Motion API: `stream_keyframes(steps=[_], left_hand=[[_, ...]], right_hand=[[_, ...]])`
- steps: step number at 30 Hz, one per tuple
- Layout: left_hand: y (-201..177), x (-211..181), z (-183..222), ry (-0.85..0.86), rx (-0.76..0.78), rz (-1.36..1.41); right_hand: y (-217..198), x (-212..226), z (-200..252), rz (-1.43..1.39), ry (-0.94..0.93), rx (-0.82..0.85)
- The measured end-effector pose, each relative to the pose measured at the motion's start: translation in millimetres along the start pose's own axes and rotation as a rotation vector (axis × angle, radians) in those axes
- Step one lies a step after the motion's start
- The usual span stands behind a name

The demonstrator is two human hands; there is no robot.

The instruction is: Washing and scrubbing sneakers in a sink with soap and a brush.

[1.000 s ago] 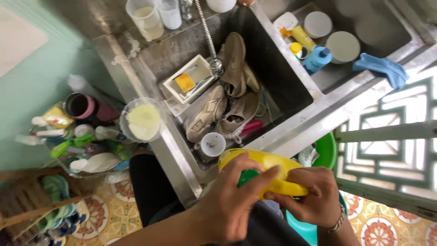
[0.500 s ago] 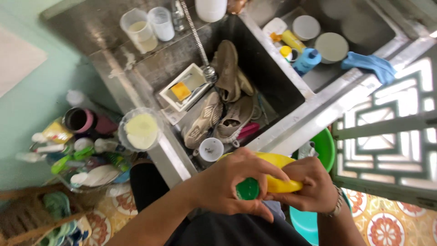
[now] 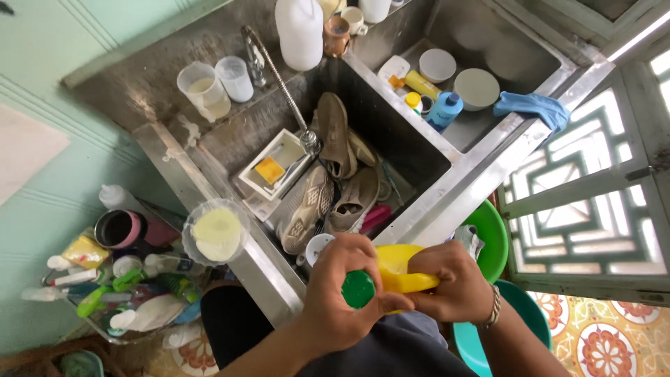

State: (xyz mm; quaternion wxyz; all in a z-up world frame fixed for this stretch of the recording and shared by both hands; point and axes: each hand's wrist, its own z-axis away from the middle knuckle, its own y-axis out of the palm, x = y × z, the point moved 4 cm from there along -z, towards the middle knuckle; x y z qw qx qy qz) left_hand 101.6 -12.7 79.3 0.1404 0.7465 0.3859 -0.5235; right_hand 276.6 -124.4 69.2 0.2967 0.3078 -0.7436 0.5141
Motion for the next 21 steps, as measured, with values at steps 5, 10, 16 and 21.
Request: stream_keyframes(steps=[5,10,16,21], left_hand=[[-2,12,-20,0.024,0.676,0.250],[-7,9,-14,0.076,0.586,0.353],[-18,29,43,0.064,-0.029,-0.052],[2,2,34,-0.035,-0.219,-0.271]], right_hand=[[-2,-1,-11,-0.235,-0.068,0.145],[1,-4,-16,-0.243,-0.035,0.271],[8,13,-24,-0.171,-0.074,0.118],[18,17,-25,-0.090,0.070,0.010]])
